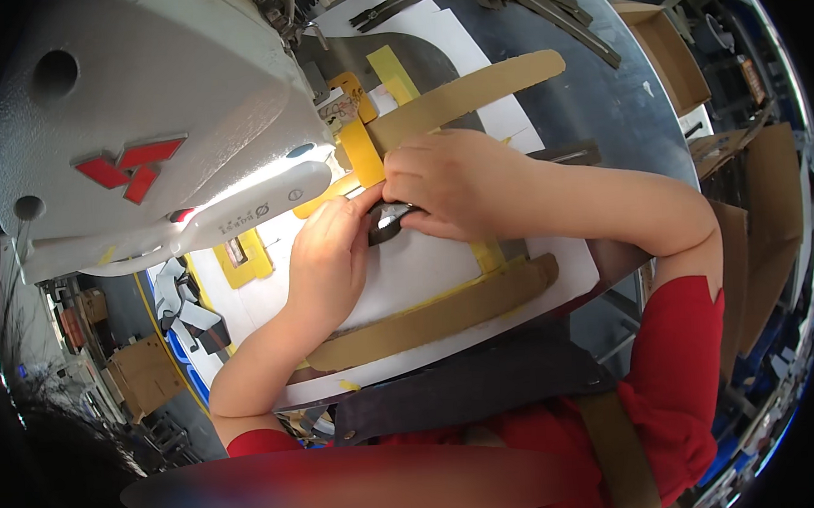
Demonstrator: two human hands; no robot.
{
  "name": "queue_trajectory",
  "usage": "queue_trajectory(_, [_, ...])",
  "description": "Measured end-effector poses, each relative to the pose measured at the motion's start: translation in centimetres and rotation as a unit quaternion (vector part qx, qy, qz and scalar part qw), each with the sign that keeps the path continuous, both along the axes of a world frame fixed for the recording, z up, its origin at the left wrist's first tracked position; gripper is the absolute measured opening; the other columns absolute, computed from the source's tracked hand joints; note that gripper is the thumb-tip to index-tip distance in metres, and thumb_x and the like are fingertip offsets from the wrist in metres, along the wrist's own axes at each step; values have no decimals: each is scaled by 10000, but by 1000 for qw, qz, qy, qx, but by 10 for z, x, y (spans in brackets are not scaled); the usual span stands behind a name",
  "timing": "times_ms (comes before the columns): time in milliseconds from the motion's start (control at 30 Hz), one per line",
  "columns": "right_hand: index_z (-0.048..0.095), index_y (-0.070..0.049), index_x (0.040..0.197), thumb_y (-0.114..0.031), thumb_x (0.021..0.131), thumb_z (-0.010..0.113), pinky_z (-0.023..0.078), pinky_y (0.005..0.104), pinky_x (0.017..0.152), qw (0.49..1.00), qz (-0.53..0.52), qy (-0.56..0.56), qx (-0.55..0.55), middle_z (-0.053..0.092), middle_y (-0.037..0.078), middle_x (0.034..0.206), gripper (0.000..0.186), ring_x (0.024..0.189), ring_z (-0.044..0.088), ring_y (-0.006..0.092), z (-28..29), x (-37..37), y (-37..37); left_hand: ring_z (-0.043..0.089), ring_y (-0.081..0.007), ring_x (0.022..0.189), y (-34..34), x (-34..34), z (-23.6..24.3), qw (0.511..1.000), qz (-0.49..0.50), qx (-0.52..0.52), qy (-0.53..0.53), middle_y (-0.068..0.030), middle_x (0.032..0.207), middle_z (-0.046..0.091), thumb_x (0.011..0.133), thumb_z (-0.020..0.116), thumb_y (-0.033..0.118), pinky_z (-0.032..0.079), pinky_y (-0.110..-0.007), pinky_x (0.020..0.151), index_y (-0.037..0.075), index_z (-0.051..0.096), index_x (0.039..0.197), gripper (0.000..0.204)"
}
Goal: Sewing small webbing straps and buckles onto a larger textile assembly using an industrial sewing machine.
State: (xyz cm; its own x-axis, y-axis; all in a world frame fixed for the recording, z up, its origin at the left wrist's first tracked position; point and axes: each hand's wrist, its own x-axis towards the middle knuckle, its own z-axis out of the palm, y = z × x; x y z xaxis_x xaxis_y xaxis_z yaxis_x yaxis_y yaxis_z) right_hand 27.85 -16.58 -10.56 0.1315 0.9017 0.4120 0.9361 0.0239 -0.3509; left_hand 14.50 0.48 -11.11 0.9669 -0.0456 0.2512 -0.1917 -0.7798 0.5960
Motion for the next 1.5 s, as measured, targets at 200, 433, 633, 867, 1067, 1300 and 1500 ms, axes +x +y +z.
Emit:
queue_trajectory(200, [595,-81,889,-137,756,684,496,343,718,992,66,30,-103,542,36,879,171,820,564,225,6,-1,-2,576,-345,982,6,3,6,1000,5,28,-1,-155,1129,597,837,540,-34,445,-403,824,44,577,1189,363])
queue_trajectory(433, [605,-51,864,-93,735,656,497,335,729,997,-6,-77,-15,536,54,901,144,866,557,224,11,38,21,568,-343,1044,13,8,3,994,36,82,-54,-160,1180,593,834,577,32,430,-408,890,23,576,1180,346])
queue_trajectory(633, [594,-28,867,-33,694,646,504,326,720,994,-18,-104,-36,521,64,905,181,868,564,226,8,31,21,570,-307,999,15,6,-7,987,46,150,-29,-116,1158,590,800,648,117,434,-408,841,46,571,1155,370])
queue_trajectory(867, [600,-28,842,-50,731,660,508,327,679,997,-32,-75,-3,539,54,857,128,808,580,230,7,29,20,581,-291,931,15,6,-9,984,51,169,-34,-94,1065,609,784,663,148,445,-396,791,62,580,1139,375])
queue_trajectory(1067, [603,-36,819,-41,754,645,505,334,686,999,-40,-14,-4,566,44,872,77,821,585,226,8,27,21,586,-295,873,18,6,-8,984,47,161,-56,-129,991,608,784,655,171,452,-399,767,41,593,1098,346])
queue_trajectory(1300, [601,-47,840,-29,759,626,495,353,705,994,-66,63,-64,574,43,865,87,828,578,236,17,28,21,614,-251,771,19,7,-6,974,46,199,-102,-81,837,618,765,644,190,487,-374,683,58,623,914,200])
queue_trajectory(1500, [618,-12,982,-124,780,670,502,360,818,999,-43,-21,-2,626,94,1013,236,986,588,264,17,13,17,615,-254,771,19,9,-6,974,43,193,-113,-87,852,620,748,632,172,487,-381,683,56,624,917,205])
